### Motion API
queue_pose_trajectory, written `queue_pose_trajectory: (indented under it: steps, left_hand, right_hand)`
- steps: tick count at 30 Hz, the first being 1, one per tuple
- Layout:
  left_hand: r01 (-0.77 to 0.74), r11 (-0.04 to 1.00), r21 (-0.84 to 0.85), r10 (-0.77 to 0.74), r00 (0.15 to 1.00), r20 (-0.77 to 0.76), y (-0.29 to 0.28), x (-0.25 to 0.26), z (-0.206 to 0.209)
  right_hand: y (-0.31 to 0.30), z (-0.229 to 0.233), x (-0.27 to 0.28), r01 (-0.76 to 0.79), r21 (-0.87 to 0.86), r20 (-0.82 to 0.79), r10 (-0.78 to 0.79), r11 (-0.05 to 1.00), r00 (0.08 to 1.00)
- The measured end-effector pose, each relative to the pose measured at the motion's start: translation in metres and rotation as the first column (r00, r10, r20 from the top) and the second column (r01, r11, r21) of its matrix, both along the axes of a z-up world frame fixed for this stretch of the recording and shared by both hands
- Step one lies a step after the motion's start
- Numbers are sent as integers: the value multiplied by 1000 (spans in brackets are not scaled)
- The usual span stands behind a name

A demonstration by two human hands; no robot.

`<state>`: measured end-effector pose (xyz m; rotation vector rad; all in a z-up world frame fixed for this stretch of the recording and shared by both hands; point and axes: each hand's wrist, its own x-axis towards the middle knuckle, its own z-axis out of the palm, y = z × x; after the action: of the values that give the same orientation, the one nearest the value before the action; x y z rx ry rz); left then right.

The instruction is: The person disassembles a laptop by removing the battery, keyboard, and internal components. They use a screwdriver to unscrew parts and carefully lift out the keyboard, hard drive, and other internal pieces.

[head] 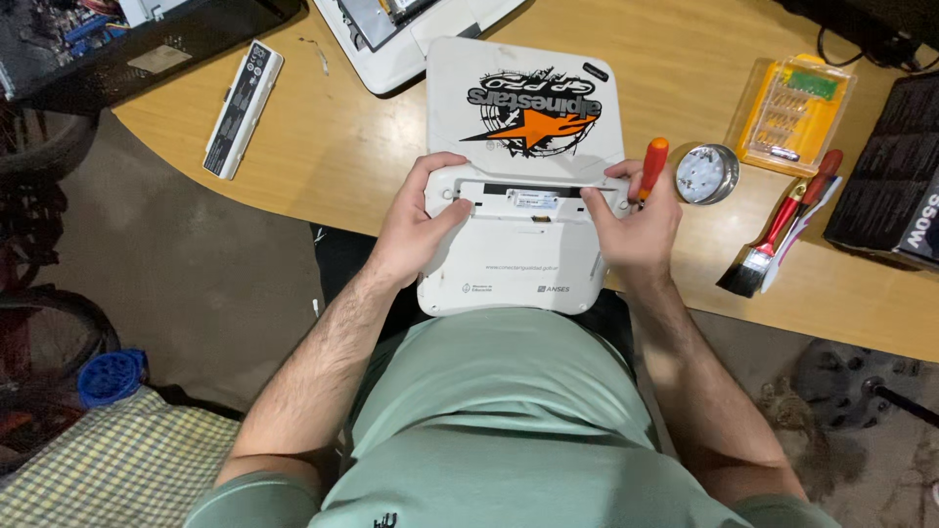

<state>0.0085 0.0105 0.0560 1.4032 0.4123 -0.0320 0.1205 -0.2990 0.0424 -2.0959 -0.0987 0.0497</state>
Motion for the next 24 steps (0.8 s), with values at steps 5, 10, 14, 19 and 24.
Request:
queue_pose_trajectory:
  steps: [5, 10, 14, 19, 24]
  left_hand:
    - [16, 1000, -21, -16, 1000, 12, -3, -4, 0]
    - [25, 1000, -13, -24, 999, 26, -5, -5, -6]
    - [36, 999, -10, -36, 999, 41, -10, -4, -14]
    - [35, 999, 11, -36, 998, 47, -13, -3, -8]
    - [31, 999, 25, -32, 998, 55, -15, -5, -13]
  right_hand:
    - [-2, 22, -1, -117, 90, 22, 116, 989, 993]
    - [7, 40, -16, -196, 180, 231, 152, 964, 961]
    - [40, 30, -38, -371, 386, 189, 322, 844, 928]
    - [65, 20, -36, -515, 379, 262, 444, 769, 857]
    - [74, 14, -37, -475, 284, 337, 377, 833, 862]
